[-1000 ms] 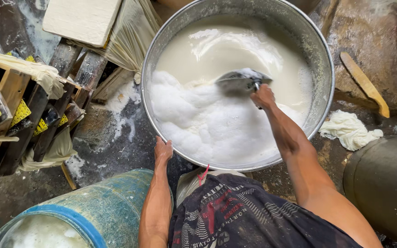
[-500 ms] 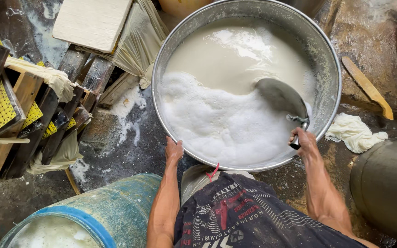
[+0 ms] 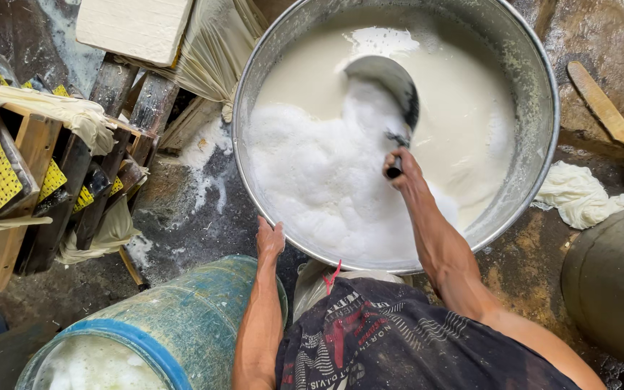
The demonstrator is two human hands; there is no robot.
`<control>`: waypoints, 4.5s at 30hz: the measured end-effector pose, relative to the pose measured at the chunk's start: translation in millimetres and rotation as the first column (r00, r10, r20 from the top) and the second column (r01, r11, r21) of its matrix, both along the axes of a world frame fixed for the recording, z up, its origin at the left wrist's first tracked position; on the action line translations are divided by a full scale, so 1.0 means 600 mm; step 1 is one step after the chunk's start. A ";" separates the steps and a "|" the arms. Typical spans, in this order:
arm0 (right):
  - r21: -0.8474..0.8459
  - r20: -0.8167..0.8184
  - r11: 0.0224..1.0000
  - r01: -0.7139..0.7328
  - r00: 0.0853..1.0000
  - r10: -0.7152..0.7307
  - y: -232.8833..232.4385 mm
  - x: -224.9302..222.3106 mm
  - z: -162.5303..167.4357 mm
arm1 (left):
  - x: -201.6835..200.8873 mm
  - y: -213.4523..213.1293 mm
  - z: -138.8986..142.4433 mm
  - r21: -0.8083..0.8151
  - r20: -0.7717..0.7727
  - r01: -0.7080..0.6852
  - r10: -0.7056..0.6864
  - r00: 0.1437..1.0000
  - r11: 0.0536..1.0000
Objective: The person uses a wide metal skimmer ladle to scoop yellowish foam off the surface of large vats of white soy milk, transferring the skimmed liquid between basins and stirring the contents. They move between several vats, holding basin rims with one hand while skimming with the other.
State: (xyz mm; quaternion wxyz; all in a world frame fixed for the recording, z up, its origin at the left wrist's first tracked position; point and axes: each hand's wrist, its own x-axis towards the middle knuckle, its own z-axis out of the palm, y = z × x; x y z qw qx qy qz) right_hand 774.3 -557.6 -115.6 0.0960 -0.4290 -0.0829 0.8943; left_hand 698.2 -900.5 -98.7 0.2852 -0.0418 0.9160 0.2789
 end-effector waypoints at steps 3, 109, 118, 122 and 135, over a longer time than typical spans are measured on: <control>0.102 0.092 0.993 -0.064 0.994 0.055 0.013 -0.083 0.025 | -0.001 0.003 -0.010 -0.011 0.003 -0.016 0.016 1.000 1.000; 0.341 0.520 0.933 -0.116 0.850 -0.084 -0.084 0.326 0.093 | 0.001 -0.028 0.027 -0.011 0.077 -0.002 0.003 0.997 1.000; 0.093 0.190 0.995 0.023 0.981 -0.040 -0.068 0.121 0.014 | 0.004 -0.024 0.001 0.039 0.027 -0.011 0.010 1.000 0.999; 0.076 0.093 0.997 -0.035 0.995 0.028 -0.036 0.001 0.006 | 0.003 -0.016 -0.006 0.012 0.074 -0.043 0.042 0.996 0.999; 0.619 0.615 0.200 -0.759 0.628 0.476 -0.007 -0.210 0.111 | -0.002 -0.003 -0.040 -0.085 0.015 -0.044 0.046 0.999 0.995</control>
